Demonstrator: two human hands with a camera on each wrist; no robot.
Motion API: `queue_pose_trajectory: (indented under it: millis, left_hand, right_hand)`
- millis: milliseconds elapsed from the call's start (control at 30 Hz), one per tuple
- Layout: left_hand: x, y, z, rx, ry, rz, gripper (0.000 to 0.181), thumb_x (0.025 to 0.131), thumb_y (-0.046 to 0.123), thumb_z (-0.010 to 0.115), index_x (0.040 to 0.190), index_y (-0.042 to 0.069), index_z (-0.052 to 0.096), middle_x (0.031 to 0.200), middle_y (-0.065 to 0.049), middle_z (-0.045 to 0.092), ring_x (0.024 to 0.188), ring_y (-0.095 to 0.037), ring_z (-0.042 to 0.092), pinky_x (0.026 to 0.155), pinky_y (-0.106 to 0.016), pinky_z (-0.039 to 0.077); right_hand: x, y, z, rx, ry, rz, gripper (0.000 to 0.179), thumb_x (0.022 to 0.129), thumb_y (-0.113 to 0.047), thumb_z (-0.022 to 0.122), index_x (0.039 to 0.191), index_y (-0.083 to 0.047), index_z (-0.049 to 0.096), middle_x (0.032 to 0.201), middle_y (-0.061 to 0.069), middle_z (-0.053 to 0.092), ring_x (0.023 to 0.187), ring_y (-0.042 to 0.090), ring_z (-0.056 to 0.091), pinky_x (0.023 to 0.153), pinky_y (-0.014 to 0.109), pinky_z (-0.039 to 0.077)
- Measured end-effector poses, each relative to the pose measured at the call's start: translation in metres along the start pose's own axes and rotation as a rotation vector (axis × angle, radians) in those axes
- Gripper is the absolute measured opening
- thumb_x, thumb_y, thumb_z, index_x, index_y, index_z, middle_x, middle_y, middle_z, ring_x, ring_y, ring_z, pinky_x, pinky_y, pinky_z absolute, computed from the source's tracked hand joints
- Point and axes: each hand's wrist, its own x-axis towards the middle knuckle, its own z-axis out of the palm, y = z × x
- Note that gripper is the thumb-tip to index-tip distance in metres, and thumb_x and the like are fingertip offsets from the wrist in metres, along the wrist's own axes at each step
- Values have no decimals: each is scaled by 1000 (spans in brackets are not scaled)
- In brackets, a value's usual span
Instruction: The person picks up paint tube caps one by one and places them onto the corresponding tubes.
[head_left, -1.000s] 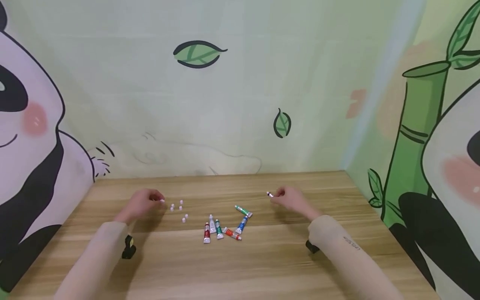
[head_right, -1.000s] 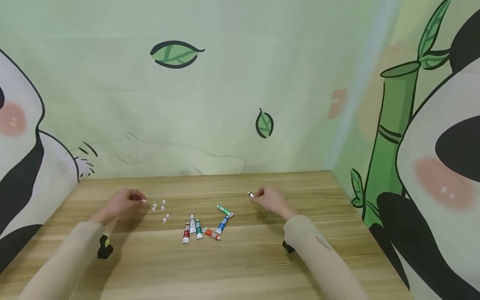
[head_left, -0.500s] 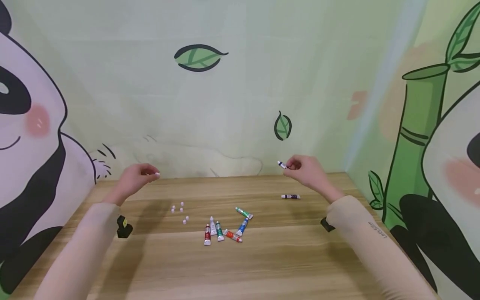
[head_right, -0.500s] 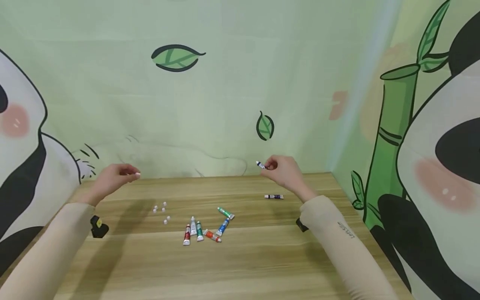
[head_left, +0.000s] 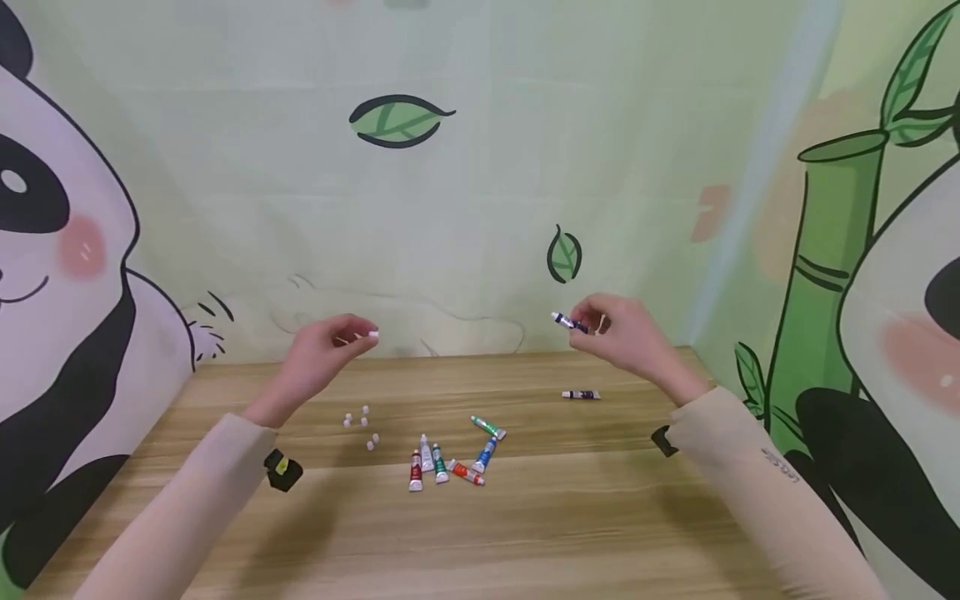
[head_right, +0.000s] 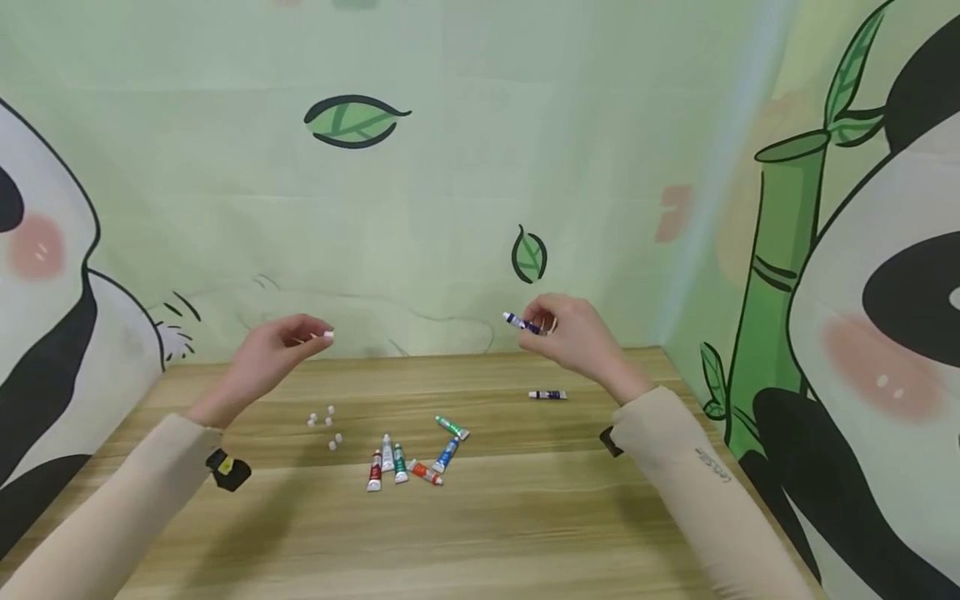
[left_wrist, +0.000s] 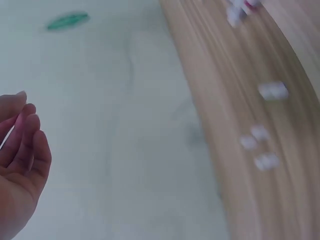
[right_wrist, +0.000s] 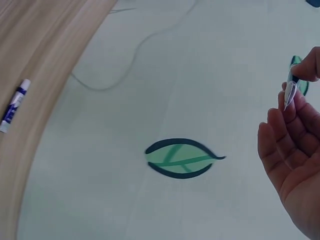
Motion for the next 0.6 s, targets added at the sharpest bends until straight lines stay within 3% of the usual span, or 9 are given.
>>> queue_pose_trajectory:
  millis: [300,600]
  left_hand:
    - [-20,62,6,-50,101,272,19,96,30,71,112,19,73,83,5,66,77,-15,60,56,-28,43]
    - [-38,94,15,-136,119,458,18,92,12,75,110,17,75,79,9,64,74,-12,58,52,-25,38]
  right_hand:
    - [-13,-31,-14,6,71,-257,15,81,-4,76,94,-8,70,85,-3,64,78,12,54,70,25,48]
    - [-14,-56,-4,-20,99,-482,16,78,-5,73,92,-11,70,84,-6,64,76,12,56,68,25,48]
